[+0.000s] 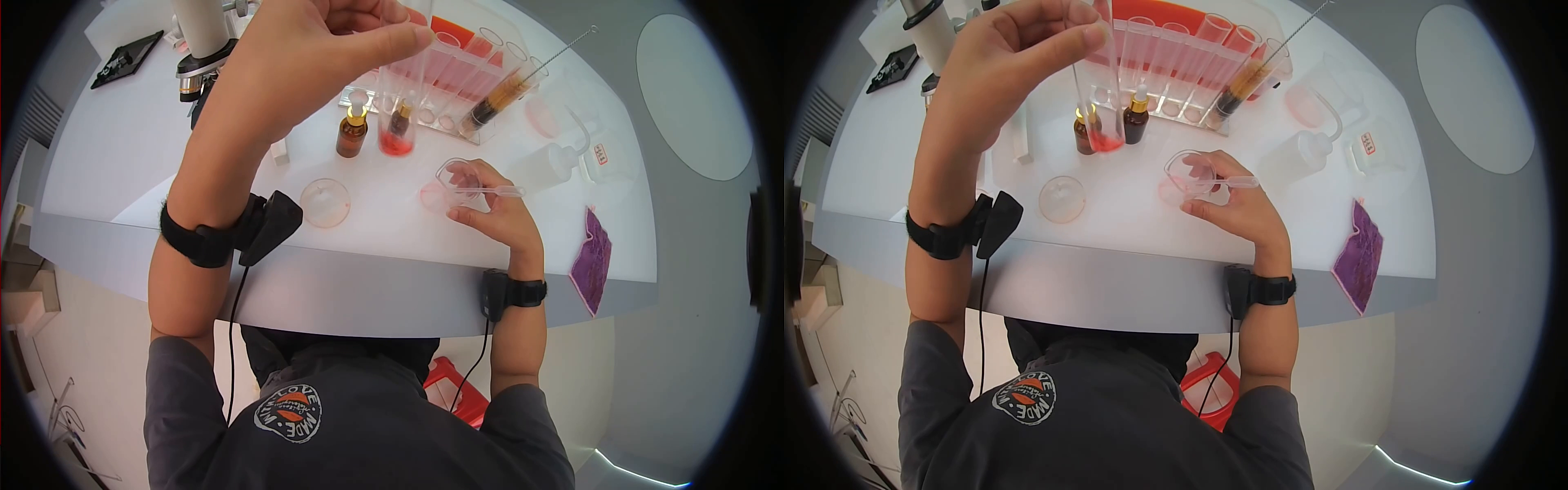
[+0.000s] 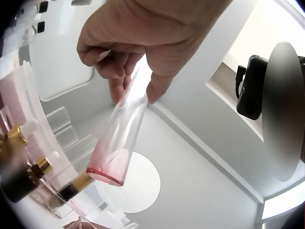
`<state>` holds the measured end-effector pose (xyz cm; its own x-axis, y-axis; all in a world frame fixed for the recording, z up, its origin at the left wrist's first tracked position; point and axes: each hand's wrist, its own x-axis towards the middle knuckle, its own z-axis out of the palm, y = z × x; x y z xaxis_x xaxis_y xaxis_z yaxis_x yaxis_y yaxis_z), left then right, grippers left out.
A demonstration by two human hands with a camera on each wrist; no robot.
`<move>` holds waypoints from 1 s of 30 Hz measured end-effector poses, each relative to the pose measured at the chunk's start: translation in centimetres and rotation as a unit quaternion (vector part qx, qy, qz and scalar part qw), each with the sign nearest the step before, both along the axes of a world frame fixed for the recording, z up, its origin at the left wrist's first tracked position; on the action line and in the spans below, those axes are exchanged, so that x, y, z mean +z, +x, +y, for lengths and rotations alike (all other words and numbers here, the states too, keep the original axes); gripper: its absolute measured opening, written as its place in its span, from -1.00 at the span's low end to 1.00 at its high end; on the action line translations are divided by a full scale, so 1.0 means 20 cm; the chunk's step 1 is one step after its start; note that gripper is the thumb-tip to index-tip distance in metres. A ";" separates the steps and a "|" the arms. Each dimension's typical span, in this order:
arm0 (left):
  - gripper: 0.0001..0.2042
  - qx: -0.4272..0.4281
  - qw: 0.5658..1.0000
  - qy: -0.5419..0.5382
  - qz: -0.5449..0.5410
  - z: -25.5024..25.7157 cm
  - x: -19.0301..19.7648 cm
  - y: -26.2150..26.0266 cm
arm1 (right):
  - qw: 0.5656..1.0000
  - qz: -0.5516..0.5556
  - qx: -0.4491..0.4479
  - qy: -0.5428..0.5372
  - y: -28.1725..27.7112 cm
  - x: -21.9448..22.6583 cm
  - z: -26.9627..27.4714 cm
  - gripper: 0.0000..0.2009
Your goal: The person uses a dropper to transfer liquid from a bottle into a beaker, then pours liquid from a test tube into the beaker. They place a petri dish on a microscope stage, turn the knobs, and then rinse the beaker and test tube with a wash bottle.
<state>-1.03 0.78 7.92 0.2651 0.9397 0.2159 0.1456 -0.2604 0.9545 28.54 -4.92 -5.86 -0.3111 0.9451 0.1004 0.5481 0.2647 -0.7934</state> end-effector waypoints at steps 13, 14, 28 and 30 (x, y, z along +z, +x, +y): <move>-0.75 -0.017 0.999 0.010 -0.029 0.03 -0.03 0.00 | 1.000 0.004 -0.001 -0.005 0.00 0.00 0.00 -0.47; -0.75 -0.008 1.000 0.002 -0.019 0.03 -0.03 -0.01 | 1.000 0.005 -0.002 -0.007 0.00 0.00 0.00 -0.47; -0.71 -0.012 0.999 -0.032 -0.008 -0.01 0.03 0.00 | 1.000 0.003 0.005 -0.002 0.01 -0.01 0.00 -0.47; -0.71 -0.004 0.999 -0.035 -0.001 -0.03 0.04 0.00 | 1.000 0.003 0.006 0.000 0.01 -0.01 0.00 -0.47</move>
<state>-1.07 0.23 8.67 0.2725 0.9503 0.1507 0.1419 -0.1946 0.9706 28.65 -4.88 -6.02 -0.3210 0.9416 0.1017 0.5404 0.2703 -0.7968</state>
